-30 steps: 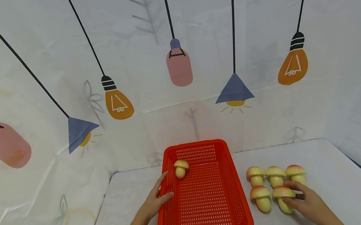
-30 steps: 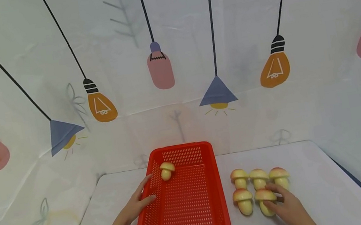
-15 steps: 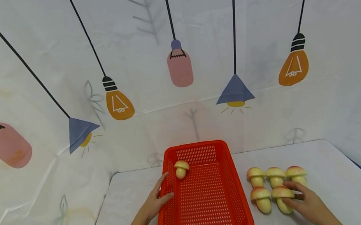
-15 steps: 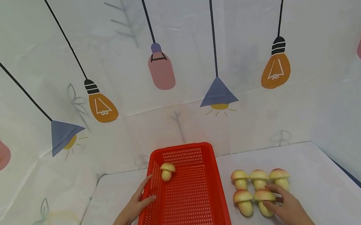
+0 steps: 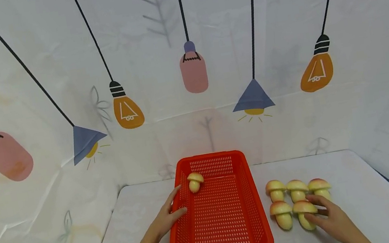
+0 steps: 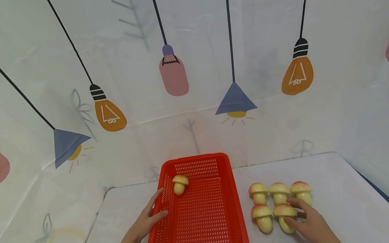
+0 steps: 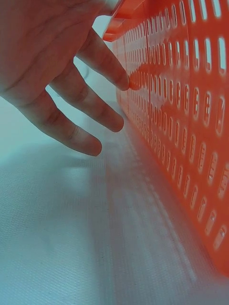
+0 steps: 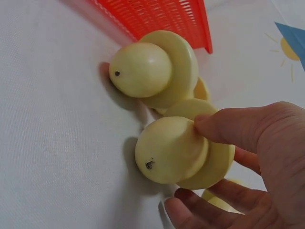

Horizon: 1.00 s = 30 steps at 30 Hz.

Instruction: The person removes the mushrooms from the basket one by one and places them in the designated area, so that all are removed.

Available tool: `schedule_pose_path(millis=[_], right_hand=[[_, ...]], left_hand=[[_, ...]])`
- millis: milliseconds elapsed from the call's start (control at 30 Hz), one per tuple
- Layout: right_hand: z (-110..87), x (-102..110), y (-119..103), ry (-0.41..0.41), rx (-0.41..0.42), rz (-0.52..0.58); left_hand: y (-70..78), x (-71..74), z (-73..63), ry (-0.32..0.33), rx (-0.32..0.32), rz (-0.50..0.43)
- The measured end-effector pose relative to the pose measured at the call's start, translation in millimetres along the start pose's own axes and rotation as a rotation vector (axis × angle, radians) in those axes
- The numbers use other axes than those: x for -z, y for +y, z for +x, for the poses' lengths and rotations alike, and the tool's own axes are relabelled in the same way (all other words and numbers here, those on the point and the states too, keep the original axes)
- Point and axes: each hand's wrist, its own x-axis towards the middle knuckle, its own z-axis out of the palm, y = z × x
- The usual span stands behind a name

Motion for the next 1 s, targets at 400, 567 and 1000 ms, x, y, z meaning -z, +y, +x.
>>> schedule_pose_path(millis=[400,567,1000], right_hand=[[-10.7,20,-19,0.029,-0.017,-0.009],[-13.2,27,-34,0.121,0.05,-0.044],[-5.7,-5,-94,0.24,0.296,0.197]], left_hand=[[2.1,-2.0,1.5,-0.002,-0.005,0.003],[1.5,-2.2,2.1,-0.005,-0.008,0.002],[1.2,-1.5,0.4,0.0,0.001,-0.006]])
